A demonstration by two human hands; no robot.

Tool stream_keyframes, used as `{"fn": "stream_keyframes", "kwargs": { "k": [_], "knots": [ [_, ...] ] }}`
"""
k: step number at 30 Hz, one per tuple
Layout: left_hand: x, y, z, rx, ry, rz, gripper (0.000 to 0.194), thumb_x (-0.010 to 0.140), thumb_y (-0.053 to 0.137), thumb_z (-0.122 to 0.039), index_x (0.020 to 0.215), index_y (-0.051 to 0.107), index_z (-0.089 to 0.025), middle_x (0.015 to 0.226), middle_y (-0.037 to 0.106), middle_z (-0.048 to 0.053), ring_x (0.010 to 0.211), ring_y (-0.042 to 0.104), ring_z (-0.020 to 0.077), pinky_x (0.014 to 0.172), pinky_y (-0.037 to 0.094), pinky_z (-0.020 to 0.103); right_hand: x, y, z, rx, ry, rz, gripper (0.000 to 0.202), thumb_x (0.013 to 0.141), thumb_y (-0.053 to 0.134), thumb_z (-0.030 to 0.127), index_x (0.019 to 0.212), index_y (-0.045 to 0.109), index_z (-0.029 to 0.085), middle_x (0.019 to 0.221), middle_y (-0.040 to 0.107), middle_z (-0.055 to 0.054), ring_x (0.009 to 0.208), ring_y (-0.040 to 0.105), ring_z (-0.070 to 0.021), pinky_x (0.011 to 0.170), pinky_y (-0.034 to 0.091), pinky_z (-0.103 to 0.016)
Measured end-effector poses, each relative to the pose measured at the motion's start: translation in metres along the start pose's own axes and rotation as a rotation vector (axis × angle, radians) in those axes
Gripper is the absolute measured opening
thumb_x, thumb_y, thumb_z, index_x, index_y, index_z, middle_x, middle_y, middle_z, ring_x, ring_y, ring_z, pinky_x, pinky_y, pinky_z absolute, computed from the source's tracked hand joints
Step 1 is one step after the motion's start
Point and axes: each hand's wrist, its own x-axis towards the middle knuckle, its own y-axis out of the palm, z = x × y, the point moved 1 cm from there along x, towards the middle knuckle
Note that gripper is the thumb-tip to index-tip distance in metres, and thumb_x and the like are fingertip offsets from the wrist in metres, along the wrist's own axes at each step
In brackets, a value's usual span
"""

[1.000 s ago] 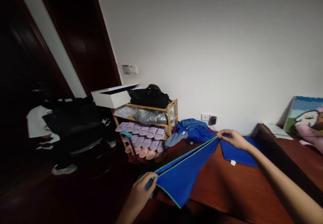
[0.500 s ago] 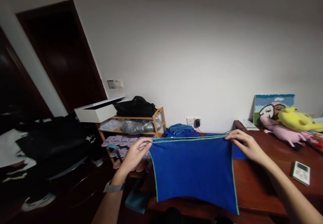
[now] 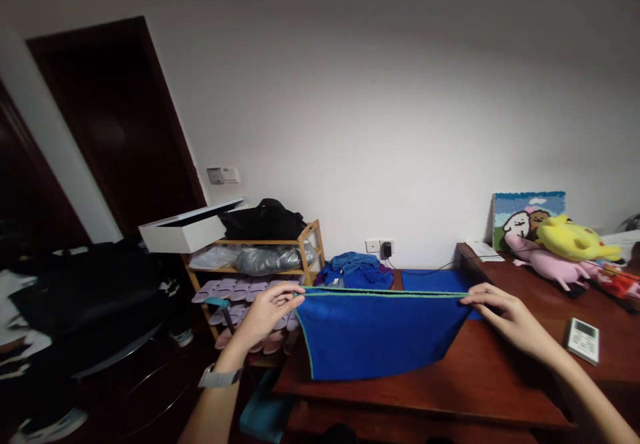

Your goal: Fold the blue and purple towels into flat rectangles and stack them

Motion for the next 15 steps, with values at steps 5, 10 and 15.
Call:
{"fn": "stream_keyframes", "kwargs": {
  "k": [5,10,15],
  "knots": [
    [-0.007,-0.005,-0.015,-0.024,0.067,0.05,0.028,0.082,0.076,-0.048,0.086,0.075,-0.02,0.09,0.074,0.005,0.082,0.068,0.0186,0.076,0.058,0.029,-0.013,-0.01,0.015,0.017,0.04,-0.002,0.04,0.094,0.056,0.06,0.1,0.08,0.029,0.106,0.072,-0.01,0.101,0.067,-0.0241,0.091,0.056,-0.036],
    [-0.007,-0.004,-0.01,-0.134,0.095,0.117,0.029,0.08,0.079,-0.049,0.077,0.075,-0.02,0.083,0.071,0.003,0.076,0.065,0.0164,0.072,0.055,0.027,-0.022,-0.012,0.02,0.002,0.049,-0.013,0.039,0.092,0.06,0.06,0.095,0.081,0.027,0.104,0.072,-0.01,0.1,0.068,-0.0229,0.089,0.057,-0.032],
    [-0.012,0.004,0.006,-0.148,0.019,0.207,0.033,0.08,0.078,-0.053,0.079,0.078,-0.02,0.079,0.067,0.002,0.069,0.061,0.0144,0.063,0.052,0.025,-0.031,-0.005,0.018,-0.042,0.057,-0.024,0.044,0.093,0.057,0.064,0.093,0.081,0.028,0.102,0.073,-0.01,0.097,0.07,-0.0222,0.087,0.058,-0.031]
  ]
}}
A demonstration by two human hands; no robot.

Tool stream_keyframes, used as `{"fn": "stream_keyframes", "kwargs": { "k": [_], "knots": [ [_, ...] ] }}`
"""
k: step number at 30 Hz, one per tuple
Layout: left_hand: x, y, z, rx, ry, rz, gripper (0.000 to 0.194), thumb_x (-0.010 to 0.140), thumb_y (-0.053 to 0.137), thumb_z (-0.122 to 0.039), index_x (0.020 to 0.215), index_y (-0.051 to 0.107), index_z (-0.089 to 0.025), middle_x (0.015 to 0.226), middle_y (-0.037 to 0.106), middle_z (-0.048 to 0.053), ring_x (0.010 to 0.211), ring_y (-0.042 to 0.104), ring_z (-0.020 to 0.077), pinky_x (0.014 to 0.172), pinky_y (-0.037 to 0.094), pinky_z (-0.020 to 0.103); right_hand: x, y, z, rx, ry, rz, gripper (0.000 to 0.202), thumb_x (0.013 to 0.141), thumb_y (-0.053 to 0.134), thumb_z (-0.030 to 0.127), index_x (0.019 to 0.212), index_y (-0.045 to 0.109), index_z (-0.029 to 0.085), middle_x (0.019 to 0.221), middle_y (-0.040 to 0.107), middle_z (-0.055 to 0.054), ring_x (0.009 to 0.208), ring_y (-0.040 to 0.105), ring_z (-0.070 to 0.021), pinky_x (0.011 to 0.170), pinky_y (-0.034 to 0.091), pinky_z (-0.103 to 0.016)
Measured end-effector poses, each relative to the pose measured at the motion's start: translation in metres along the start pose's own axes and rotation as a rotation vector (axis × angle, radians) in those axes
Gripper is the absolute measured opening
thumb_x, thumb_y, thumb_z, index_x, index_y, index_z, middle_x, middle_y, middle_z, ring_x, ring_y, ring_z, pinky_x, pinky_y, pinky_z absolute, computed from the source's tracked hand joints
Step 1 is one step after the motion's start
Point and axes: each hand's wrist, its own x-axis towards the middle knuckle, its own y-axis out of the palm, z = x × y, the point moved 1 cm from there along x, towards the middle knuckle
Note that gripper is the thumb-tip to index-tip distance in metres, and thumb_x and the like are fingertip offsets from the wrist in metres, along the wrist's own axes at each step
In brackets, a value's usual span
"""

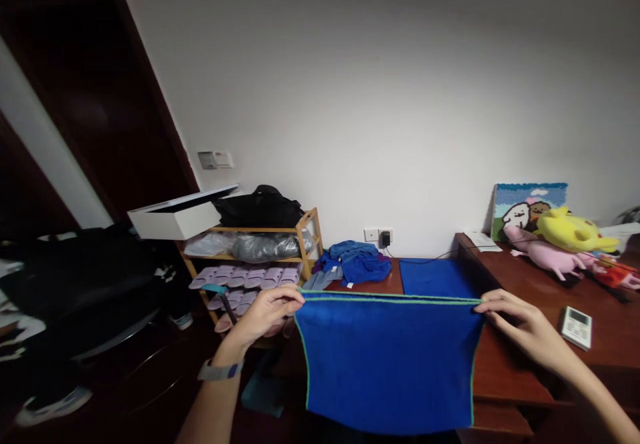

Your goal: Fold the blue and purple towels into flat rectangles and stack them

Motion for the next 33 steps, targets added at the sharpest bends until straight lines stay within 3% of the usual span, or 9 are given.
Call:
{"fn": "stream_keyframes", "kwargs": {
  "k": [3,11,14,17,21,25,28,30,33],
  "knots": [
    [-0.01,0.001,0.005,-0.004,-0.022,0.064,0.035,0.078,0.08,-0.055,0.078,0.08,-0.021,0.076,0.064,0.002,0.063,0.058,0.0131,0.056,0.05,0.023,-0.013,-0.002,0.001,-0.035,0.006,-0.016,0.042,0.093,0.057,0.062,0.093,0.082,0.029,0.103,0.073,-0.01,0.097,0.072,-0.022,0.085,0.059,-0.029],
    [-0.05,-0.013,0.002,0.077,0.045,0.118,0.025,0.07,0.087,-0.049,0.067,0.081,-0.025,0.082,0.072,0.005,0.07,0.065,0.0177,0.068,0.056,0.029,-0.058,-0.014,-0.005,-0.137,-0.097,-0.131,0.023,0.091,0.067,0.048,0.101,0.081,0.033,0.11,0.074,-0.008,0.096,0.074,-0.0218,0.081,0.06,-0.024],
    [-0.046,-0.011,0.005,0.096,-0.003,0.082,0.018,0.076,0.083,-0.042,0.07,0.08,-0.025,0.086,0.074,0.005,0.072,0.066,0.0177,0.07,0.056,0.028,-0.05,-0.007,-0.01,-0.1,-0.079,-0.146,0.022,0.091,0.067,0.049,0.1,0.081,0.033,0.107,0.074,-0.008,0.095,0.074,-0.0222,0.079,0.06,-0.024],
    [-0.024,-0.003,0.028,0.083,-0.075,0.029,0.017,0.083,0.076,-0.041,0.078,0.08,-0.025,0.089,0.075,0.004,0.083,0.069,0.0198,0.077,0.057,0.028,-0.025,0.017,-0.027,-0.027,0.015,-0.114,0.03,0.091,0.064,0.055,0.094,0.081,0.03,0.103,0.074,-0.009,0.096,0.072,-0.0229,0.08,0.06,-0.027],
    [0.016,0.008,0.108,0.057,-0.22,0.032,0.023,0.085,0.072,-0.045,0.09,0.077,-0.023,0.094,0.077,0.004,0.091,0.072,0.0218,0.084,0.058,0.03,0.028,0.084,-0.084,0.058,0.131,0.005,0.037,0.095,0.057,0.056,0.092,0.079,0.026,0.104,0.073,-0.01,0.102,0.069,-0.0232,0.09,0.057,-0.032],
    [0.052,0.029,0.214,0.216,-0.279,-0.048,0.028,0.085,0.065,-0.046,0.093,0.075,-0.021,0.094,0.079,0.007,0.091,0.074,0.0248,0.085,0.06,0.036,0.095,0.182,-0.151,-0.033,0.219,0.163,0.031,0.096,0.049,0.038,0.091,0.077,0.024,0.103,0.074,-0.008,0.1,0.069,-0.0213,0.093,0.055,-0.033],
    [0.061,0.059,0.271,0.337,-0.297,-0.169,0.034,0.09,0.052,-0.043,0.1,0.075,-0.02,0.106,0.078,0.01,0.104,0.071,0.0293,0.098,0.056,0.049,0.128,0.256,-0.176,-0.186,0.371,0.197,0.031,0.091,0.048,0.023,0.104,0.076,0.02,0.113,0.074,-0.011,0.107,0.068,-0.0212,0.099,0.051,-0.033],
    [0.053,0.086,0.292,0.383,-0.299,-0.21,0.037,0.094,0.046,-0.041,0.105,0.075,-0.021,0.117,0.075,0.012,0.115,0.067,0.031,0.107,0.049,0.055,0.123,0.3,-0.175,-0.244,0.436,0.189,0.038,0.09,0.045,0.019,0.115,0.073,0.015,0.123,0.07,-0.017,0.113,0.066,-0.0245,0.103,0.048,-0.037],
    [0.026,0.127,0.312,0.471,-0.202,-0.122,0.036,0.097,0.047,-0.041,0.114,0.075,-0.026,0.135,0.068,0.009,0.128,0.06,0.0287,0.114,0.044,0.05,0.071,0.357,-0.156,-0.319,0.504,0.19,0.047,0.093,0.041,0.022,0.131,0.066,0.013,0.141,0.06,-0.019,0.128,0.058,-0.0288,0.111,0.042,-0.042]
  ]
}}
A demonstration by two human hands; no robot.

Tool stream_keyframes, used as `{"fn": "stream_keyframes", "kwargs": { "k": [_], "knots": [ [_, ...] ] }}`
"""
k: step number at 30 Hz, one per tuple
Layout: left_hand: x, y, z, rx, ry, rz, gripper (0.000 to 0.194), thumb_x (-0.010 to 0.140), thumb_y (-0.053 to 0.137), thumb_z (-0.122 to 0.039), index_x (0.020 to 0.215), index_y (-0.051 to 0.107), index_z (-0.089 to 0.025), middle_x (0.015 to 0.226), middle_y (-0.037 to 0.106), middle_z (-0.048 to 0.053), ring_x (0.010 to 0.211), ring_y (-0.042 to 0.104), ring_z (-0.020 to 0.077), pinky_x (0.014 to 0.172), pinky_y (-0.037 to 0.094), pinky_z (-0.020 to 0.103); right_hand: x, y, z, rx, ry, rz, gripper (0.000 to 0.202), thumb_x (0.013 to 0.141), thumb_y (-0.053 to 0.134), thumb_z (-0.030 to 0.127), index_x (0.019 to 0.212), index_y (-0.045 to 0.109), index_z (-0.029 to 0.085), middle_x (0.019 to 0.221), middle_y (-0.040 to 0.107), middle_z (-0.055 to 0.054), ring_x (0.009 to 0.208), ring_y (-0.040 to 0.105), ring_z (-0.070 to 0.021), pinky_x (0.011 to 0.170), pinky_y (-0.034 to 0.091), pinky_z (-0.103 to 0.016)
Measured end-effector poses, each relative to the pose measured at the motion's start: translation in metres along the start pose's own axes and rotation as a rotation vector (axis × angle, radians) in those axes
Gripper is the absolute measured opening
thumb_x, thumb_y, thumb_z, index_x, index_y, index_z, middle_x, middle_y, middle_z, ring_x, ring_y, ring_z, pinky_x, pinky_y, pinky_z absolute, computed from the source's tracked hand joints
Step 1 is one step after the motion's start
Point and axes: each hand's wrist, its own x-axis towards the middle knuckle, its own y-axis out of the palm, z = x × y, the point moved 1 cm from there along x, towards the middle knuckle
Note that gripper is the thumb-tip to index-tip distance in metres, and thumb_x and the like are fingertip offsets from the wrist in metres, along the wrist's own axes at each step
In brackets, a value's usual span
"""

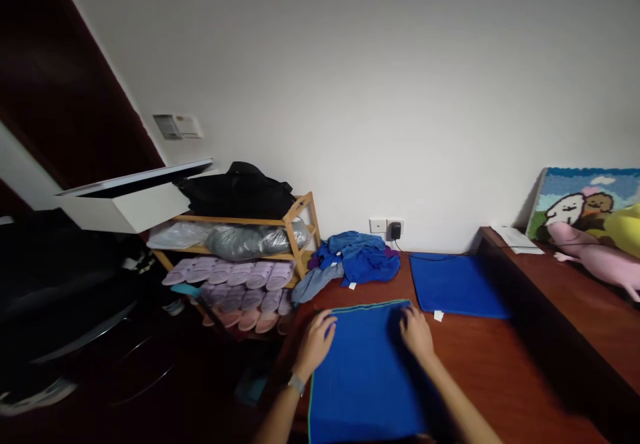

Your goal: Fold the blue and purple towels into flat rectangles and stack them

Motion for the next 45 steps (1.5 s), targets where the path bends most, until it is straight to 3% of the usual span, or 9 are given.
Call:
{"fn": "stream_keyframes", "kwargs": {
  "k": [4,7,13,17,20,25,30,37,45],
  "knots": [
    [-0.035,0.037,0.012,0.294,0.232,0.196,0.045,0.103,0.043,-0.046,0.146,0.053,-0.037,0.159,0.049,0.002,0.146,0.044,0.0259,0.12,0.038,0.049,-0.095,0.07,-0.006,-0.199,0.081,0.023,0.066,0.099,0.032,0.052,0.156,0.041,0.019,0.164,0.034,-0.01,0.152,0.028,-0.0346,0.123,0.023,-0.055],
    [-0.048,0.047,0.021,0.447,0.191,0.246,0.051,0.105,0.038,-0.048,0.155,0.038,-0.04,0.164,0.041,0.001,0.15,0.038,0.0251,0.121,0.035,0.05,-0.128,0.087,-0.02,-0.29,0.113,0.072,0.074,0.099,0.026,0.062,0.161,0.029,0.021,0.168,0.021,-0.007,0.156,0.012,-0.0334,0.126,0.011,-0.058],
    [-0.103,0.053,-0.006,0.678,-0.051,0.133,0.057,0.1,0.042,-0.048,0.153,0.046,-0.026,0.157,0.049,0.015,0.142,0.048,0.0359,0.11,0.044,0.054,-0.063,0.031,-0.038,-0.191,-0.242,0.283,0.066,0.102,0.022,0.062,0.161,0.025,0.032,0.169,0.018,0.001,0.157,0.013,-0.0241,0.128,0.01,-0.049],
    [-0.142,0.057,-0.045,0.755,-0.16,0.181,0.051,0.096,0.046,-0.045,0.128,0.072,-0.015,0.117,0.075,0.022,0.105,0.071,0.0384,0.087,0.054,0.051,-0.025,0.009,-0.034,-0.174,-0.432,0.399,0.058,0.103,0.03,0.056,0.157,0.031,0.038,0.168,0.022,0.004,0.157,0.012,-0.0226,0.128,0.006,-0.049],
    [-0.132,0.054,-0.065,0.68,-0.074,0.172,0.043,0.099,0.04,-0.035,0.112,0.079,-0.02,0.107,0.079,0.014,0.101,0.072,0.0312,0.087,0.056,0.045,-0.034,0.023,-0.034,-0.241,-0.199,0.186,0.059,0.104,0.024,0.048,0.16,0.028,0.028,0.169,0.02,0.0,0.157,0.01,-0.0231,0.128,0.006,-0.048],
    [-0.077,0.054,-0.052,0.535,0.218,0.128,0.046,0.103,0.041,-0.043,0.145,0.057,-0.03,0.152,0.056,0.006,0.14,0.051,0.028,0.116,0.041,0.048,-0.065,0.048,-0.051,-0.311,0.087,0.097,0.071,0.103,0.019,0.056,0.161,0.021,0.016,0.169,0.016,-0.005,0.157,0.006,-0.0283,0.128,0.007,-0.05],
    [-0.082,0.082,-0.024,0.554,0.121,0.18,0.057,0.103,0.037,-0.055,0.156,0.037,-0.035,0.163,0.04,0.005,0.15,0.038,0.0303,0.12,0.034,0.054,-0.053,0.036,-0.063,-0.315,0.099,0.207,0.069,0.102,0.018,0.056,0.162,0.018,0.023,0.17,0.012,0.001,0.157,0.007,-0.0255,0.128,0.007,-0.049],
    [-0.128,0.107,-0.031,0.604,-0.012,0.082,0.062,0.1,0.042,-0.058,0.156,0.038,-0.031,0.163,0.039,0.008,0.15,0.036,0.0356,0.12,0.032,0.061,-0.03,0.031,-0.063,-0.271,0.062,0.215,0.068,0.102,0.015,0.051,0.162,0.018,0.019,0.17,0.014,-0.001,0.157,0.009,-0.0223,0.127,0.008,-0.046],
    [-0.06,0.108,-0.059,0.491,0.185,0.14,0.053,0.106,0.033,-0.044,0.156,0.04,-0.028,0.163,0.041,0.005,0.15,0.037,0.027,0.122,0.034,0.052,-0.017,0.035,-0.066,-0.253,-0.001,0.169,0.07,0.101,0.017,0.051,0.162,0.021,0.016,0.169,0.017,-0.002,0.157,0.008,-0.0209,0.128,0.003,-0.045]
  ]
}}
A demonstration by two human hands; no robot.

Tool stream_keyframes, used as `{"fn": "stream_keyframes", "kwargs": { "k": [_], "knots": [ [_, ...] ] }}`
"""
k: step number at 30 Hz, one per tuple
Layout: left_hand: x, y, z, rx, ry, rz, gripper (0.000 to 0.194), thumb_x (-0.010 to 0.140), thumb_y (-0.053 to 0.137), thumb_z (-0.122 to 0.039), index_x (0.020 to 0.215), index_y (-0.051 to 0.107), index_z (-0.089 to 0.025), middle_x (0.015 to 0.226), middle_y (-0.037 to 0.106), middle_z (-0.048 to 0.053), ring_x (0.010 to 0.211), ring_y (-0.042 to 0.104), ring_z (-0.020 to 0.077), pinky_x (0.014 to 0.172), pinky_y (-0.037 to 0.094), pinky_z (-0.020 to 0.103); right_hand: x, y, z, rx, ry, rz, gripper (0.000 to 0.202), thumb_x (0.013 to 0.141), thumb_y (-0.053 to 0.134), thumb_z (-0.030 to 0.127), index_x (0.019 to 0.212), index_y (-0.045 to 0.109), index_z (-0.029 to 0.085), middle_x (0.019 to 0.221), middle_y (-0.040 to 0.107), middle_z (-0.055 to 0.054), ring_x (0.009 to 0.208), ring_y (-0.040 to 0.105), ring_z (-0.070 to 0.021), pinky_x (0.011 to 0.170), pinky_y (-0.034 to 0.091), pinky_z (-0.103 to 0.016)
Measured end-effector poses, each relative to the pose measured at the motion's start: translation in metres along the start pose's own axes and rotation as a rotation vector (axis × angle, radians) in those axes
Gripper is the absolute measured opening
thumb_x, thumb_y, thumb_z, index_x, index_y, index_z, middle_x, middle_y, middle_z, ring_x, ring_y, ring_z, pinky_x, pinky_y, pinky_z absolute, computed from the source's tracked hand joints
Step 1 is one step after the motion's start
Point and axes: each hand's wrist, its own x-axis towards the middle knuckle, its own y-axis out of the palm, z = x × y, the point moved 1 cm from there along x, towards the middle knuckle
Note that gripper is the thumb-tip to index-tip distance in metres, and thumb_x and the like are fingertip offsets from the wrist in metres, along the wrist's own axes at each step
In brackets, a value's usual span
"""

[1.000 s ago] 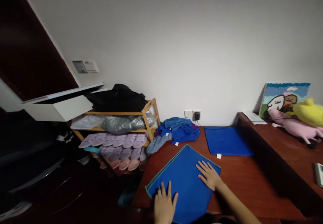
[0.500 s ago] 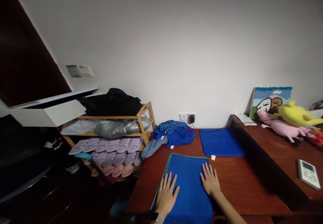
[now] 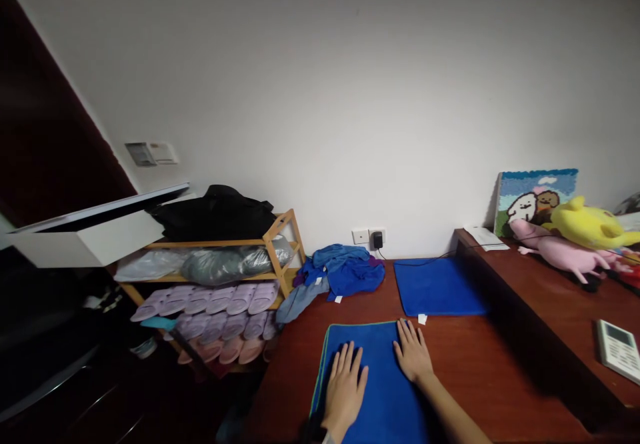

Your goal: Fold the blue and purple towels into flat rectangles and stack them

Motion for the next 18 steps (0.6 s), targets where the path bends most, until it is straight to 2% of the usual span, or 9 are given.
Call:
{"fn": "stream_keyframes", "kwargs": {
  "k": [5,8,10,13,18],
  "knots": [
    [0.064,0.027,-0.036,-0.087,0.11,0.075,0.054,0.106,0.031,-0.047,0.157,0.037,-0.031,0.163,0.041,0.007,0.151,0.035,0.0273,0.122,0.033,0.054,0.005,0.003,-0.003,0.017,0.019,0.013,0.07,0.101,0.019,0.051,0.162,0.019,0.017,0.169,0.016,-0.002,0.157,0.009,-0.0209,0.128,0.005,-0.044],
    [0.085,0.045,-0.055,-0.145,0.129,0.103,0.055,0.106,0.03,-0.05,0.157,0.036,-0.033,0.165,0.038,0.006,0.153,0.032,0.0271,0.123,0.03,0.055,0.006,0.006,-0.003,-0.014,0.041,0.017,0.07,0.101,0.018,0.048,0.162,0.019,0.013,0.169,0.015,-0.004,0.157,0.01,-0.0199,0.128,0.005,-0.042],
    [0.091,0.052,-0.057,-0.162,0.138,0.108,0.055,0.105,0.029,-0.051,0.158,0.035,-0.034,0.166,0.036,0.005,0.153,0.03,0.0267,0.124,0.028,0.055,0.007,0.007,-0.003,-0.036,0.053,0.027,0.07,0.101,0.017,0.045,0.162,0.018,0.012,0.169,0.013,-0.004,0.157,0.01,-0.0192,0.128,0.005,-0.041],
    [0.088,0.049,-0.035,-0.142,0.145,0.124,0.056,0.105,0.031,-0.054,0.158,0.032,-0.037,0.168,0.032,0.003,0.154,0.029,0.0267,0.124,0.027,0.054,0.007,0.005,-0.003,-0.057,0.062,0.034,0.071,0.101,0.014,0.046,0.162,0.015,0.01,0.169,0.012,-0.004,0.157,0.008,-0.0191,0.128,0.006,-0.04],
    [0.072,0.029,0.045,-0.06,-0.019,0.152,0.061,0.104,0.029,-0.059,0.159,0.031,-0.034,0.167,0.032,0.007,0.155,0.027,0.0274,0.124,0.025,0.053,0.006,0.004,-0.007,-0.064,0.052,0.046,0.072,0.101,0.014,0.053,0.162,0.014,0.014,0.169,0.01,0.0,0.157,0.007,-0.0212,0.129,0.005,-0.043]
  ]
}}
